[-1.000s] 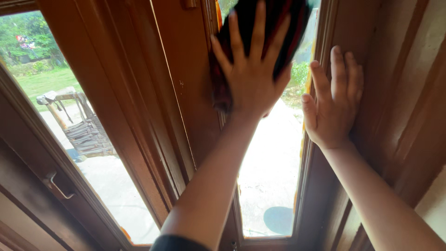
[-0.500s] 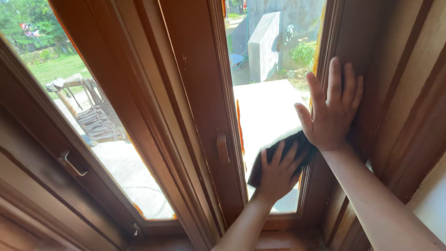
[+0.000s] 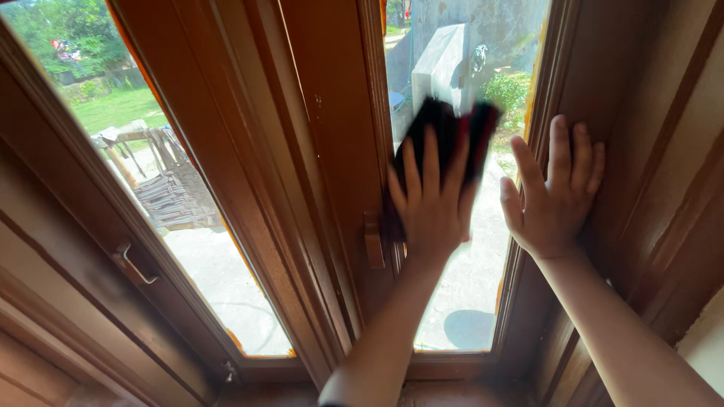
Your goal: The person wipes the wooden window frame with a cloth. They clean the vertical sides, top, and bottom sections of the frame using a multi-colored cloth.
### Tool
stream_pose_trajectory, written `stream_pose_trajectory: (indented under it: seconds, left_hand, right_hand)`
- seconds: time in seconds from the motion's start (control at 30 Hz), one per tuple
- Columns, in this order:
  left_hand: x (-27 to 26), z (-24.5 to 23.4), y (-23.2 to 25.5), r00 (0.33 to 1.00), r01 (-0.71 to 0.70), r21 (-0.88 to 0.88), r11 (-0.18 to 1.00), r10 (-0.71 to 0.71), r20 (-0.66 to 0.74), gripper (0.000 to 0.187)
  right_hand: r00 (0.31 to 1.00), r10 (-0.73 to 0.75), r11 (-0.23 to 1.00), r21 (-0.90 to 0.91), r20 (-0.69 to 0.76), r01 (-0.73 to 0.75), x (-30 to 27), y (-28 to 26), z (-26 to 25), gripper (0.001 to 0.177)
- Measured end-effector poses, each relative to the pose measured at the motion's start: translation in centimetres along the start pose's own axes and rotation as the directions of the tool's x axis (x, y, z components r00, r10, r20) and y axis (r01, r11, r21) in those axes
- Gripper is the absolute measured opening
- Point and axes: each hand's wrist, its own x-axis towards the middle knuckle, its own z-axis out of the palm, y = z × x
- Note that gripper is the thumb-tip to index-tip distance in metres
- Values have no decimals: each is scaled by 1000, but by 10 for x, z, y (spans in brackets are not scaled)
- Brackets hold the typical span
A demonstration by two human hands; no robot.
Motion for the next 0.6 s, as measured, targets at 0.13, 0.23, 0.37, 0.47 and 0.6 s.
stream_pose_trajectory:
  seconds: [0.13,0.23,0.37,0.47,0.6]
  left_hand:
    - [95,-15,16,993,60,94,994,-50,-103,55]
    - [109,-11,27,1000,8,156,988,-6,-13,55]
    - [34,22,31,969,-248,144,958,242,55,55]
    - [-59,54,19,935,-322,-81,943,330,131,47]
    - [-179,61,-17,782,-489,-183,853,522,342,43]
  right_hand:
    - [1000,14,999,31,13,-14,-2,1,2,49]
    - [999,39,996,79,3,-39,-3,4,6,54]
    - [999,12,984,179,-46,-3,-5,10,8,69]
    - [997,-29,977,210,-71,43,-7,11,3,76]
    - [999,-21,987,161,-41,27,-5,7,2,70]
